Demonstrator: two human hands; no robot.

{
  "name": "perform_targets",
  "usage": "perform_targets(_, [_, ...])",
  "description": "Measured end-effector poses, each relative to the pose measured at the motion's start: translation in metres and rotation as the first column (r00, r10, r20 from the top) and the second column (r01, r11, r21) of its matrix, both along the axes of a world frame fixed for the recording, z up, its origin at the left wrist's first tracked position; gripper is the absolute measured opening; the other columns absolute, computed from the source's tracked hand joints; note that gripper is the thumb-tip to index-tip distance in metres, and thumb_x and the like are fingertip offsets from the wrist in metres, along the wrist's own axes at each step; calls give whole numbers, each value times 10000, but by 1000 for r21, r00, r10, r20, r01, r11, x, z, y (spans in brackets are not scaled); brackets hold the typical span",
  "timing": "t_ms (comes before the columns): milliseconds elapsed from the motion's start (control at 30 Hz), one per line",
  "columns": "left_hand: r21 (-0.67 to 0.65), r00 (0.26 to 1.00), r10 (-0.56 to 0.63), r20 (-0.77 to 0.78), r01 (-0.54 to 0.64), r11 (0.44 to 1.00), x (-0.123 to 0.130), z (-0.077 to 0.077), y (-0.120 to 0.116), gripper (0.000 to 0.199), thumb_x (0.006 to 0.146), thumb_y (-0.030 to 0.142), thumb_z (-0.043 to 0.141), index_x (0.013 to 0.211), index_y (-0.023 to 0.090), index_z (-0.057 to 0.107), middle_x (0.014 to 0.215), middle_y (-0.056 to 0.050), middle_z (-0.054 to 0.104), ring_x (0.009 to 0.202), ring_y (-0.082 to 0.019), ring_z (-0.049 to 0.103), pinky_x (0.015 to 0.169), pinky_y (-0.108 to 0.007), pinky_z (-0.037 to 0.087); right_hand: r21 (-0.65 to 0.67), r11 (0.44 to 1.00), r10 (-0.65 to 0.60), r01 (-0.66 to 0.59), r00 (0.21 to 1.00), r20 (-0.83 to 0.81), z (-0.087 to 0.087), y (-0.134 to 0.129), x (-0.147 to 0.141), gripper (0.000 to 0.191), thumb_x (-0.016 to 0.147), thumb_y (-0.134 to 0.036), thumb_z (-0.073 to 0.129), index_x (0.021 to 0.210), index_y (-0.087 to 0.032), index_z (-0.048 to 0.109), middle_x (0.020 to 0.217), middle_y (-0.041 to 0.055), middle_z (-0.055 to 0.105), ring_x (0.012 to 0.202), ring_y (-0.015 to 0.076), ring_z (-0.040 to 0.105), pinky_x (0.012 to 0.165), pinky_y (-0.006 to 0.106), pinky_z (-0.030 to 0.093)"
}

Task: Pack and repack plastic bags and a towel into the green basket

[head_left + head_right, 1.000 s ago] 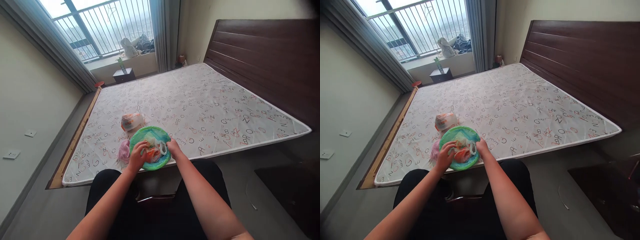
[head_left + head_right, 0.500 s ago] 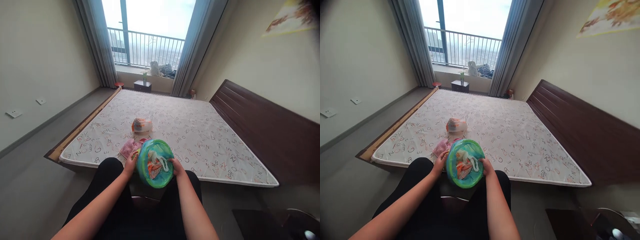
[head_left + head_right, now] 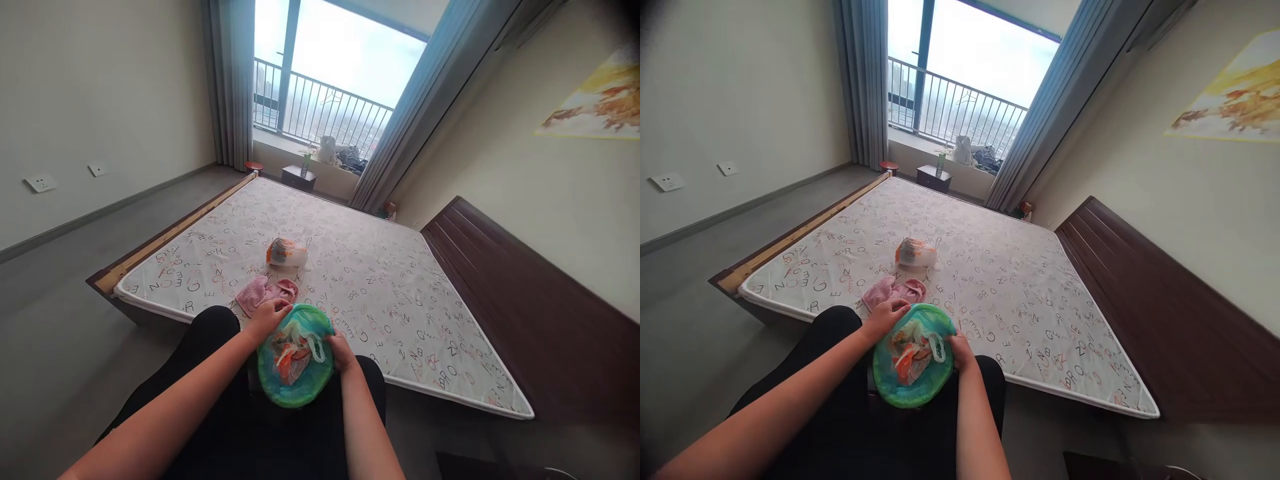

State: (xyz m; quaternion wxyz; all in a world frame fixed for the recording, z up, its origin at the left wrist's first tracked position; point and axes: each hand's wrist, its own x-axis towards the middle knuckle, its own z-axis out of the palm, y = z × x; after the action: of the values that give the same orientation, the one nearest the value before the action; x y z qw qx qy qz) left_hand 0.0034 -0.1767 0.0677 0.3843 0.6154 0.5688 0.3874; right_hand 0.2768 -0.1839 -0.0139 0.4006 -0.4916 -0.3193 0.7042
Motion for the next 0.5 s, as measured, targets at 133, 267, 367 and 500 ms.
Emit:
perform_targets(133, [38,960,48,-275,-39,999,-6,4,4,267,898,413,563,852,218,739,871,-82,751,867,-263,679,842,-370,484,7,1000,-27,27,999,35,-7,3,3,404,523,-208,697,925,-179,663,730,13,728,619,193,651,613,295,515])
perform_targets(267, [-6,975,160,-157,-163,987,-22,2,12,165,804,363,679,694,240,688,737,-69,693,793,-271,647,869,-391,467,17,998,-66,65,994,89,-8,3,2,424,526,-221,652,949,-206,662,705,3,713,613,200,637,605,303,519])
perform_targets(367, [69,968,246,56,-249,966,-22,8,9,147,732,384,760,684,260,695,835,-81,705,955,-310,631,1018,-427,423,37,991,-131,127,977,170,-8,1,-7,452,525,-259,605,974,-216,645,716,5,711,629,214,643,612,315,530])
perform_targets(500, [216,984,176,-20,-168,962,10,16,-14,125,811,382,703,801,272,760,1003,-107,722,1112,-346,590,1162,-507,300,78,973,-231,218,941,249,-10,-2,-25,425,562,-297,539,973,-222,619,743,9,706,711,228,657,660,314,538])
